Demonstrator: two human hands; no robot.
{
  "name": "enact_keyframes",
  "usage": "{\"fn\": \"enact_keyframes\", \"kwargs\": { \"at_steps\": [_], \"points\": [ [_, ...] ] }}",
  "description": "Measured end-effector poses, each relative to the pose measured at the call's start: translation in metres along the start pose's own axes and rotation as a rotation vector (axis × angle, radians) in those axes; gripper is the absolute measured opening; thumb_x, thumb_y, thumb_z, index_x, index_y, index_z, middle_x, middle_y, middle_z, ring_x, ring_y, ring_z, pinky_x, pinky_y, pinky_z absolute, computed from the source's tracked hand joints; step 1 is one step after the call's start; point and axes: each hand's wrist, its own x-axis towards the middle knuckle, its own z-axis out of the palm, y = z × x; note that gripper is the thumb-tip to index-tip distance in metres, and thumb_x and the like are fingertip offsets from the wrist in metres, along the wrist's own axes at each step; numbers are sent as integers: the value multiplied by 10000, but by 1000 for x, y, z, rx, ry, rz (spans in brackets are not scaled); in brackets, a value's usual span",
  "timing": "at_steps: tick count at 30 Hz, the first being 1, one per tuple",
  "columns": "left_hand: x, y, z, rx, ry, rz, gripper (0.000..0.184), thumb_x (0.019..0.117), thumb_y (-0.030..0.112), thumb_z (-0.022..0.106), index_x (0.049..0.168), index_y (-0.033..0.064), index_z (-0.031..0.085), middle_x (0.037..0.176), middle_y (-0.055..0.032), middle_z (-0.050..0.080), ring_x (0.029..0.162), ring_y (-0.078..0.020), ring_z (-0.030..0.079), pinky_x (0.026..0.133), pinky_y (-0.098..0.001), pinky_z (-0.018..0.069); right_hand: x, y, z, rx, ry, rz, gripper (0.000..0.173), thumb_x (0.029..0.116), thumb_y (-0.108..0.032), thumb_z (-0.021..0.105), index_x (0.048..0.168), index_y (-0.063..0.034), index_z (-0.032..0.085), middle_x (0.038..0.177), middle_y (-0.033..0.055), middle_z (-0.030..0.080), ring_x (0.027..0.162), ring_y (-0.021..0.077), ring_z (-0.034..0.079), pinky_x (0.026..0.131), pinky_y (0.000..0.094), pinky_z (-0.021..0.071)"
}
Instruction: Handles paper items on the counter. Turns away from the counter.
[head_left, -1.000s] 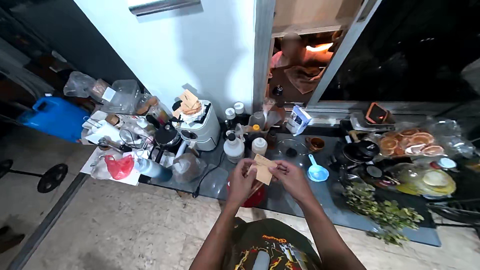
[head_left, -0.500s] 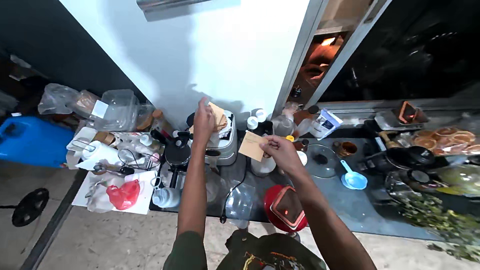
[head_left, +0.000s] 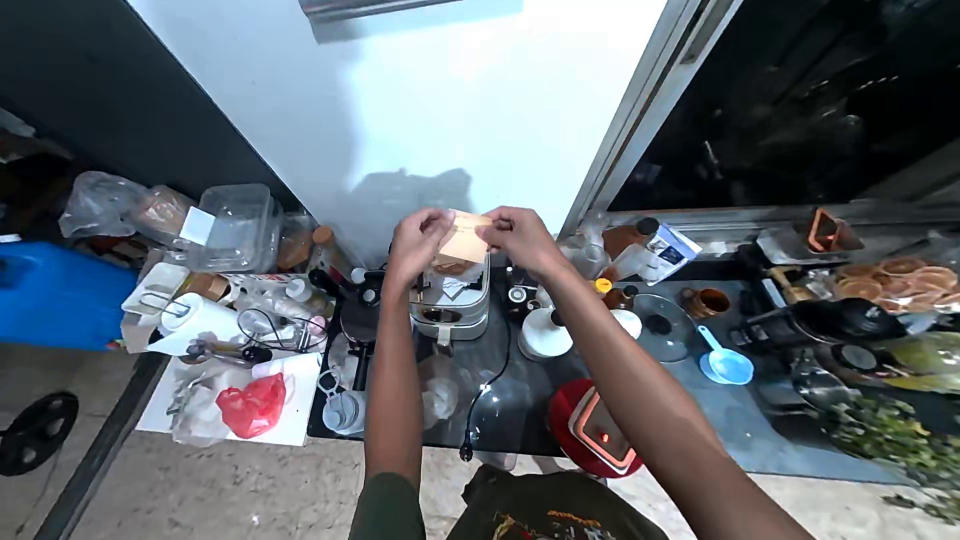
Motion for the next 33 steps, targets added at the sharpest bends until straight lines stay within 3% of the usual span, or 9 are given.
{"fn": "enact_keyframes", "kwargs": {
  "at_steps": [2, 5, 9, 13, 17, 25, 29, 33],
  "points": [
    [9, 3, -5, 7, 35, 18, 291, 997, 306, 668, 1050, 25, 720, 915, -92, 718, 827, -175, 687, 792, -414, 589, 16, -10, 9, 27, -21, -25, 252, 974, -192, 711, 1158, -21, 696, 918, 92, 731, 752, 183, 709, 723, 383, 623],
    [18, 4, -9, -29, 124, 22, 286, 996, 294, 674, 1001, 10, 697, 866, -94, 707, 784, -172, 686, 757, -400, 594, 25, -19, 20, 111, -1, 37, 358, 1021, -319, 662, 1204, -12, 651, 963, 92, 728, 779, 168, 714, 725, 360, 624],
    [25, -5, -5, 36, 150, 4, 343, 1049, 332, 576, 1030, 1, 664, 897, -110, 691, 819, -194, 680, 785, -422, 583, 33, -13, 34, 8, 48, 65, 439, 1064, -432, 547, 969, -20, 665, 821, 95, 682, 680, 178, 671, 648, 383, 592],
    [31, -13, 0, 285, 146, -25, 481, 1091, 412, 461, 970, -10, 656, 821, -144, 642, 765, -262, 646, 754, -497, 546, 43, -4, 43, -166, 120, 25, 436, 1063, -425, 536, 900, -43, 669, 788, 101, 648, 724, 225, 642, 695, 475, 539],
    [35, -14, -3, 317, 131, -16, 457, 1093, 389, 465, 1009, -11, 670, 871, -157, 671, 818, -275, 674, 802, -510, 557, 50, 0, 45, -182, 116, 48, 436, 1054, -414, 560, 884, -29, 672, 772, 106, 632, 702, 228, 623, 683, 472, 528],
    [39, -1, -10, 368, 122, 19, 444, 1091, 372, 464, 1002, -20, 654, 833, -154, 643, 782, -277, 652, 764, -505, 549, 55, -15, 35, -210, 84, 22, 417, 1052, -385, 575, 901, -11, 679, 778, 115, 635, 702, 230, 629, 691, 471, 547],
    [41, 5, -9, 376, 126, 20, 440, 1092, 373, 458, 936, -2, 627, 777, -123, 598, 732, -257, 614, 713, -483, 521, 54, -22, 33, -243, 107, 3, 404, 1050, -383, 584, 875, -30, 677, 725, 83, 615, 652, 201, 600, 647, 438, 519],
    [35, -43, 17, 351, 33, -108, 415, 1087, 319, 490, 1084, -48, 683, 994, -222, 690, 967, -349, 681, 910, -562, 542, 48, 20, 48, -395, 74, 103, 392, 1044, -308, 588, 904, 43, 694, 840, 207, 665, 812, 361, 664, 765, 589, 537]
  ]
}}
